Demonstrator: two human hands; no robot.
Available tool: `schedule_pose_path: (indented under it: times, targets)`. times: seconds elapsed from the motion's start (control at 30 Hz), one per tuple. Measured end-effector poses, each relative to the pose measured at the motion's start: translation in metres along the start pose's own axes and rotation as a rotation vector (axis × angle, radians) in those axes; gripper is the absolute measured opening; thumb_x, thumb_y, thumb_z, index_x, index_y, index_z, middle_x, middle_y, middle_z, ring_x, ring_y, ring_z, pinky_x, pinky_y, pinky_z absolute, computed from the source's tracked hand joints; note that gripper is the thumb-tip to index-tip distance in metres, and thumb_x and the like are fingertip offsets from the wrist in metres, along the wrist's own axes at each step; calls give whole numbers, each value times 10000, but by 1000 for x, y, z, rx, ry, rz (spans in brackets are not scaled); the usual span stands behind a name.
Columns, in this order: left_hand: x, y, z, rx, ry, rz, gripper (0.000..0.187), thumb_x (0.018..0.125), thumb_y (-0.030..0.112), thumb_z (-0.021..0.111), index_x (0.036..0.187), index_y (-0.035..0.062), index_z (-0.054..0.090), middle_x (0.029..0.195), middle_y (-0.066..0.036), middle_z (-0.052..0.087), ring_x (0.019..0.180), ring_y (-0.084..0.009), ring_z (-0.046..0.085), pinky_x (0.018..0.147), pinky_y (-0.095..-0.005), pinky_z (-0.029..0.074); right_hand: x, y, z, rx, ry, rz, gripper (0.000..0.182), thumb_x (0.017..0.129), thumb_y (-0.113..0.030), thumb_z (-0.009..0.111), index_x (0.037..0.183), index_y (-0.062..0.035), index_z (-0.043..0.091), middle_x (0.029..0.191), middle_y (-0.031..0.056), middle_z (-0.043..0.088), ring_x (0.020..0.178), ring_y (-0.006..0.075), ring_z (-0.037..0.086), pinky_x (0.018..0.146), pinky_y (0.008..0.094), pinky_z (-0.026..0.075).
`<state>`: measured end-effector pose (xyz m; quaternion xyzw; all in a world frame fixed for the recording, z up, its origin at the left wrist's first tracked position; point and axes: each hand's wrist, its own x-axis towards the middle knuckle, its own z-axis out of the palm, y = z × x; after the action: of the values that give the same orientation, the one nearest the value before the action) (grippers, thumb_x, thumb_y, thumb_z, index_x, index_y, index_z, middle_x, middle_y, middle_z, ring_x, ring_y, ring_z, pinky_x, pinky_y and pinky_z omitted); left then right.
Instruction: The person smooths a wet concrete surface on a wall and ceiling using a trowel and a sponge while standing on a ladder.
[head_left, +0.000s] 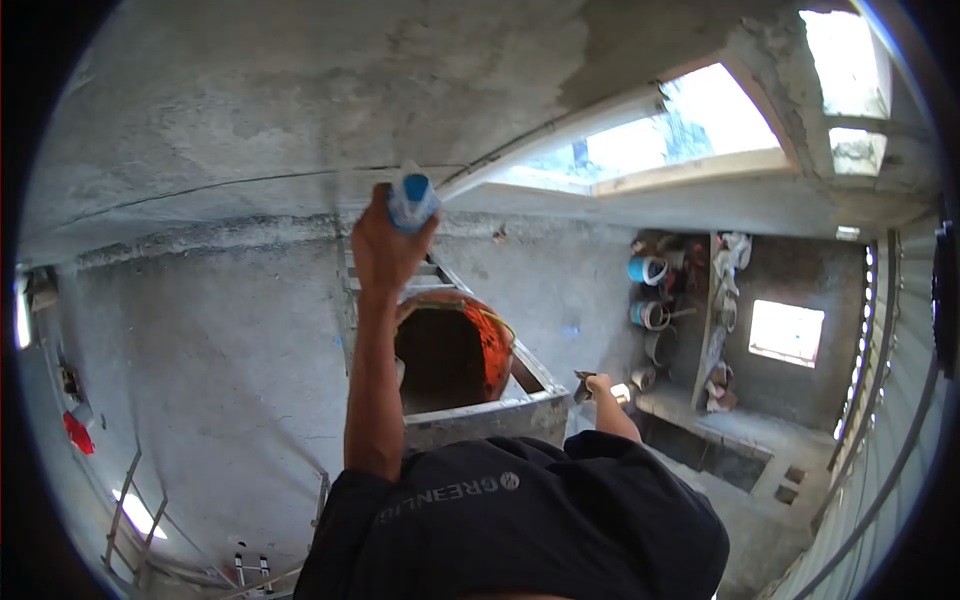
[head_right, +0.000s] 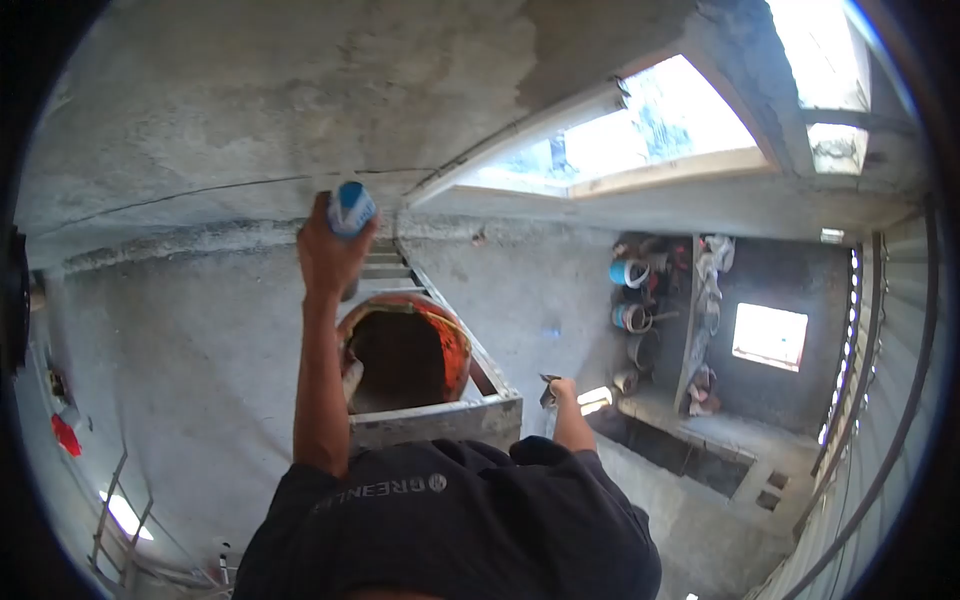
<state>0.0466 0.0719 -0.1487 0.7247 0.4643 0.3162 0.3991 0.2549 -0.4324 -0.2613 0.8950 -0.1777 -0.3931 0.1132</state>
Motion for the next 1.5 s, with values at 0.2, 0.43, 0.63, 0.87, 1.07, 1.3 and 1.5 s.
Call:
schedule_pose_path:
  times: [0.2, 0.43, 0.63, 0.87, 1.07, 1.3, 1.5]
  targets:
    - [2, -2, -3, -80, 16, 47, 391, 758, 353, 777, 927, 53, 593, 775, -151, 685, 733, -336, 692, 649, -414, 534, 47, 45, 25, 1596, -440, -148, 242, 887, -43, 482, 1099, -13, 595, 1033, 139, 653, 988, 294, 638, 774, 394, 565]
    - [7, -14, -5, 8, 104, 175, 395, 743, 348, 797, 899, 50, 590, 766, -155, 679, 721, -350, 687, 620, -429, 531, -105, -66, -73, 1572, -410, -566, 307, 879, -320, 641, 1150, -186, 584, 1096, 45, 649, 1013, 222, 612, 862, 448, 455]
    - [7, -12, -4, -14, 112, 162, 409, 749, 372, 790, 897, 50, 585, 767, -153, 679, 727, -350, 686, 624, -430, 524, -78, -103, -104, 1396, -340, -578, 211, 906, -307, 617, 1042, -146, 613, 972, 26, 646, 853, 187, 614, 726, 393, 496]
    - [6, -13, -5, 23, 112, 187, 385, 772, 395, 762, 887, 70, 590, 774, -145, 686, 710, -341, 687, 623, -427, 531, -71, -141, -157, 1665, -694, -725, 82, 883, -159, 633, 904, -80, 633, 854, 55, 665, 754, 208, 639, 705, 339, 553]
    - [6, -15, -3, 38, 121, 130, 462, 733, 380, 786, 966, 32, 593, 799, -198, 677, 762, -403, 669, 650, -456, 525, -87, -168, -156, 1719, -792, -989, 156, 845, -133, 611, 997, -107, 636, 961, 52, 682, 840, 215, 655, 700, 384, 537]
    - [3, -14, -1, -14, 108, 91, 433, 718, 318, 799, 953, 40, 564, 816, -210, 665, 806, -432, 646, 665, -481, 512, -145, -242, -162, 1867, -798, -1108, 327, 883, -136, 618, 1197, -61, 565, 1177, 87, 633, 1079, 225, 607, 896, 399, 509]
    - [1, -13, 1, -16, 96, 90, 428, 715, 327, 801, 929, 40, 566, 760, -201, 657, 750, -424, 652, 629, -479, 515, -247, -275, -186, 1719, -790, -1344, 345, 894, -94, 644, 1213, 11, 563, 1155, 127, 639, 1070, 242, 622, 969, 375, 503]
